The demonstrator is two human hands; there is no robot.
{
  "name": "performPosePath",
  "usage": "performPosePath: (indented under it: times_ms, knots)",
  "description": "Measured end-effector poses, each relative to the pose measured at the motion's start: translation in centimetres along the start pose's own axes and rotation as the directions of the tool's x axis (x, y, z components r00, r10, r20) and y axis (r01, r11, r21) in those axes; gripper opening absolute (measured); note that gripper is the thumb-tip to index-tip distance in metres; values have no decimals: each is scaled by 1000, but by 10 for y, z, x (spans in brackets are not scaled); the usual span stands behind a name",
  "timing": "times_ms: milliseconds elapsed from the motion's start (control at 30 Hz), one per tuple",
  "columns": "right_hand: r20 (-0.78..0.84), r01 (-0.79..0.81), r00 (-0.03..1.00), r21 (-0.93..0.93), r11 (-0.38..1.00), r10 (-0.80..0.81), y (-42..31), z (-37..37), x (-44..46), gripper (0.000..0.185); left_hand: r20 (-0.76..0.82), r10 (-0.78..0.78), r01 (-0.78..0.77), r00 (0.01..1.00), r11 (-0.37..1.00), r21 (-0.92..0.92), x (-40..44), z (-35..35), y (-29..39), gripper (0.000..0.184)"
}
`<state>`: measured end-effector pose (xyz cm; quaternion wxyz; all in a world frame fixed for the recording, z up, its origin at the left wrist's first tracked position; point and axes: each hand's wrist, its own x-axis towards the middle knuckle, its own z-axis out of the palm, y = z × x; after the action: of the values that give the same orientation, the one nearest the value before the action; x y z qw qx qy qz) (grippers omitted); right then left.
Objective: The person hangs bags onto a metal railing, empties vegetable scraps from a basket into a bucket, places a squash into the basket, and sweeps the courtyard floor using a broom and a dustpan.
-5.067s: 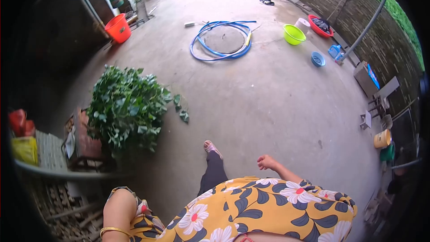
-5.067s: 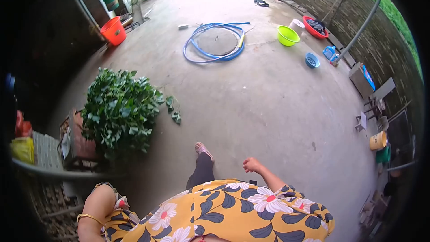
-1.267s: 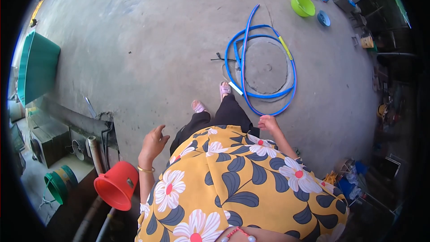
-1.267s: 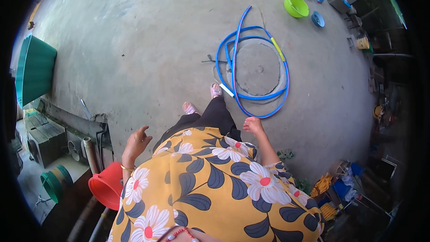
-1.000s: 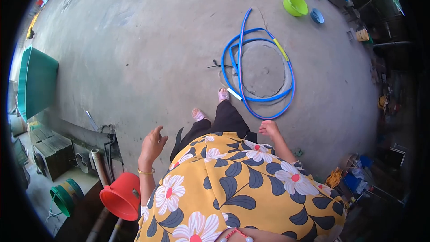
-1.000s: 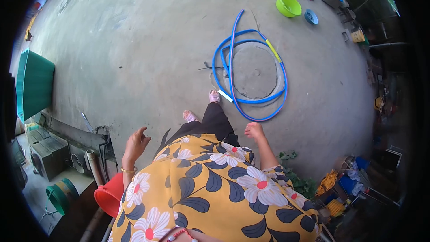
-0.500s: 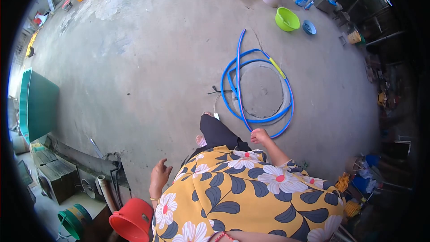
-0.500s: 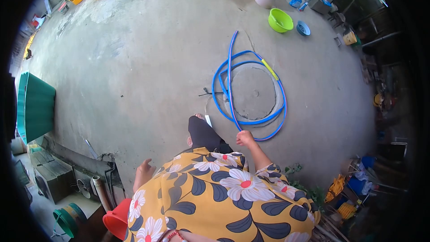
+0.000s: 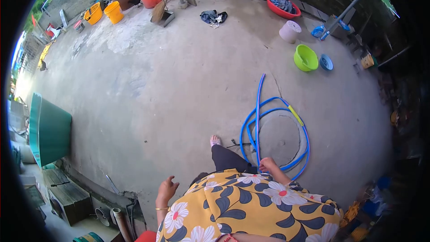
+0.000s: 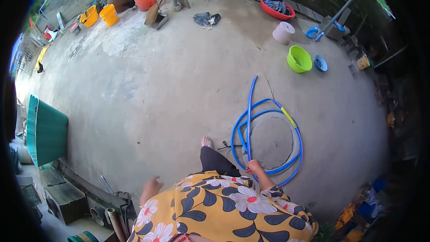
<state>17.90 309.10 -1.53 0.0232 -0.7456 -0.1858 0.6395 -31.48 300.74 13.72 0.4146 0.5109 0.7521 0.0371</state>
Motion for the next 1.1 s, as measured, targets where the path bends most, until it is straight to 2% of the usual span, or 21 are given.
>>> performPosePath:
  times_ms: [67, 133, 167, 233, 367, 467, 533, 567, 633, 700, 767, 800, 833, 867, 900, 967, 1033, 1100]
  knots:
    - [-25, 11, 1000, -27, 1000, -12, -66, -5, 23, 17, -42, 25, -25, 999, 1000, -15, 46, -34, 29, 40]
    - [-87, 102, 990, -76, 992, -108, -141, -7, 31, 15, -68, 18, -29, 998, 987, -158, 74, -60, 54, 40]
    - [-90, 132, 986, -117, 984, -143, -180, -6, 42, 15, -72, 9, -21, 997, 985, -169, 90, -72, 61, 40]
    - [-77, 223, 969, -138, 965, -235, -263, 1, 57, 16, -17, 10, -14, 1000, 972, -236, 127, -95, 71, 40]
    - [-31, 393, 918, -57, 918, -395, -406, 41, 85, 19, -1, -20, 19, 1000, 975, -220, 205, -139, 66, 41]
    - [24, 436, 900, -74, 897, -436, -488, 79, 97, 20, 14, -44, 46, 999, 989, -143, 266, -182, 55, 41]
    - [46, 400, 916, -62, 914, -398, -522, 102, 103, 21, -17, -37, 33, 999, 983, -179, 313, -231, 54, 42]
    - [46, 374, 927, -44, 926, -372, -545, 115, 103, 21, -7, -76, 75, 997, 994, -86, 340, -256, 55, 39]
    - [59, 269, 962, -14, 963, -268, -571, 132, 107, 21, -53, -55, 53, 997, 998, -42, 399, -304, 53, 36]
    - [64, 224, 974, -97, 970, -219, -596, 143, 103, 21, -81, -28, 29, 996, 1000, 11, 449, -354, 68, 34]
    - [56, 212, 977, -120, 970, -206, -623, 148, 102, 19, -169, 64, -73, 984, 996, -43, 495, -411, 95, 25]
    - [45, 201, 979, -142, 969, -197, -641, 150, 104, 16, -172, 65, -73, 983, 997, -38, 519, -432, 105, 25]
    - [47, 204, 979, -139, 969, -200, -658, 150, 108, 16, -218, 143, -163, 965, 983, -80, 545, -451, 115, 21]
    - [11, 196, 981, -114, 974, -196, -675, 147, 112, 16, -265, 216, -255, 940, 959, -120, 570, -467, 123, 17]
    - [-27, 187, 981, -90, 978, -190, -694, 145, 117, 15, -265, 219, -258, 939, 959, -121, 598, -479, 129, 17]
    - [-44, 159, 986, -71, 985, -162, -732, 138, 141, 15, -351, 308, -362, 884, 927, -100, 653, -496, 142, 13]
    - [-66, 138, 988, -45, 989, -141, -782, 124, 173, 16, -376, 302, -363, 876, 926, -103, 703, -511, 159, 11]
    - [-42, 66, 996, -153, 986, -74, -842, 111, 205, 13, -398, 302, -367, 867, 925, -98, 753, -522, 173, 9]
